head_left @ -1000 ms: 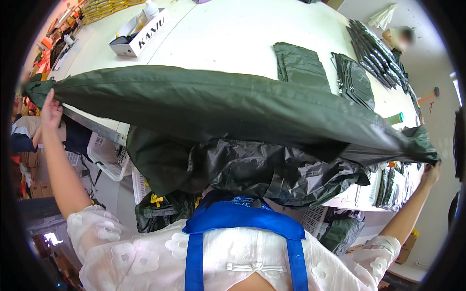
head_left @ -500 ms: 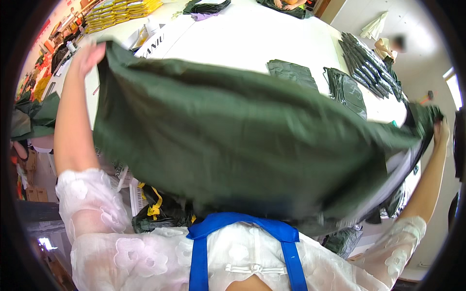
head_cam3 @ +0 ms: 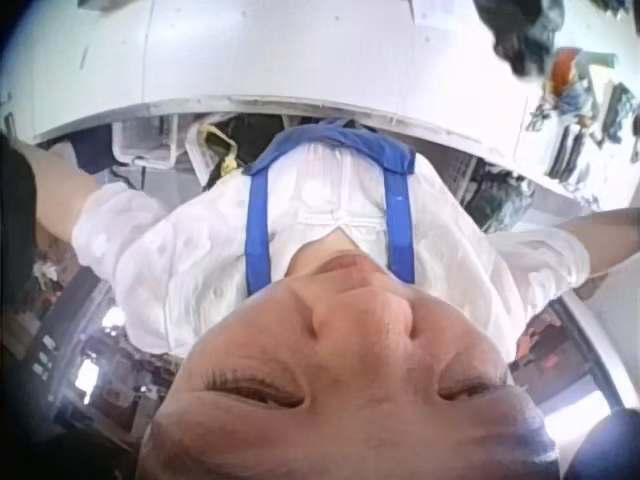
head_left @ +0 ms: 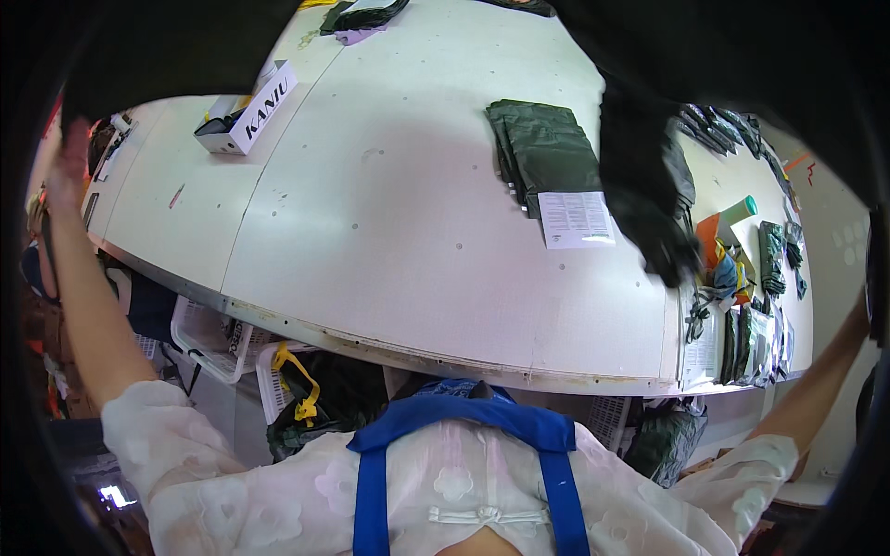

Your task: The person folds a green raincoat on a white table. They smooth the fabric, fold the sleeves and body into a compact rectangle, and place the folded item into a clear plastic packaging bag. The person then places the packaged item on a stack of similar items.

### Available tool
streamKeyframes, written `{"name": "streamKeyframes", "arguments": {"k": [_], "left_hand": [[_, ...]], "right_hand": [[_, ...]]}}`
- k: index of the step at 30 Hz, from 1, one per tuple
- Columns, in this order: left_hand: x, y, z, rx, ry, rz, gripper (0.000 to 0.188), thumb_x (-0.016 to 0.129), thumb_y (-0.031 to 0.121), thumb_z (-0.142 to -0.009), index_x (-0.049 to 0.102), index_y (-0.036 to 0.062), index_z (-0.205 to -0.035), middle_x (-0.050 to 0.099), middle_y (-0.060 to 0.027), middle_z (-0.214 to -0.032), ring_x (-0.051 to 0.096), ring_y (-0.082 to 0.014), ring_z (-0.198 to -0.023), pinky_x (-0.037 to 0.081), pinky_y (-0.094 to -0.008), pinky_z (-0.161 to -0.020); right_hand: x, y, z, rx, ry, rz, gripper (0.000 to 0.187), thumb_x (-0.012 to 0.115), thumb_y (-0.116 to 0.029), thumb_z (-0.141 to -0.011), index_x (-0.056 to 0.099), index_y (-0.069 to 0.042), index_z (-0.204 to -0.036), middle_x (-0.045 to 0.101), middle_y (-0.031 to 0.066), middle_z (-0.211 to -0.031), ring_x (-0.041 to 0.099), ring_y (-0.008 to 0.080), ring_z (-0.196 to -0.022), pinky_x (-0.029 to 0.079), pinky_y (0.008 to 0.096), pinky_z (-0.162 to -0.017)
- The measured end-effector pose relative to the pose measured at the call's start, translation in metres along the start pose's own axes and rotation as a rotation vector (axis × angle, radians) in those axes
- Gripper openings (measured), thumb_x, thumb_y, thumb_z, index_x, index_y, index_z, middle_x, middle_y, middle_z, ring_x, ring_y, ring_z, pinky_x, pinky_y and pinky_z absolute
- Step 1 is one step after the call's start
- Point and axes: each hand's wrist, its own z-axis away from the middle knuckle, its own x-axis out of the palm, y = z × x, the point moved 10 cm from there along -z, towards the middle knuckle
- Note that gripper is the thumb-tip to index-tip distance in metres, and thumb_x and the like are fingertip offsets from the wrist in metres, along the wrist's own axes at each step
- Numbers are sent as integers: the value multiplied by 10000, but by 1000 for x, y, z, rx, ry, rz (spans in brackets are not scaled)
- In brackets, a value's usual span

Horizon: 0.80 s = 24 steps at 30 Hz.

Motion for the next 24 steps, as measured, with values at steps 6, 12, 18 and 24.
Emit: {"name": "streamKeyframes", "arguments": {"k": [6, 12, 18, 24], "left_hand": [[-87, -209, 104, -493, 68, -66, 163, 528, 137, -934, 584, 4, -1011, 658, -117, -924, 652, -230, -886, 542, -383, -885], [-170, -332, 235, -841, 428, -373, 198, 539, 241, -901, 558, 52, -957, 604, -82, -769, 634, -241, -744, 570, -400, -741], [-243, -326, 286, -601, 791, -973, 481, 577, 280, -861, 443, 3, -1231, 516, -191, -1217, 580, -324, -1039, 501, -442, -894], [203, -388, 359, 4, -368, -1554, 575, 686, 106, -734, 492, -9, -1263, 488, -201, -1280, 422, -385, -1228, 337, -460, -1041]], "right_hand": [[-77, 113, 88, 249, 23, 84, 286, 530, -198, -892, 607, -68, -1135, 636, 96, -1011, 623, 200, -871, 511, 351, -741], [-141, 248, 249, 610, 26, 284, 282, 531, -188, -880, 614, -68, -1122, 640, 100, -1014, 627, 210, -882, 511, 358, -753], [-142, 313, 415, 864, -39, 437, 278, 532, -179, -869, 622, -67, -1108, 644, 104, -1017, 631, 221, -893, 511, 366, -765], [-150, 288, 584, 1064, -145, 630, 275, 533, -169, -857, 629, -67, -1094, 648, 107, -1021, 635, 231, -904, 510, 373, -777]]}}
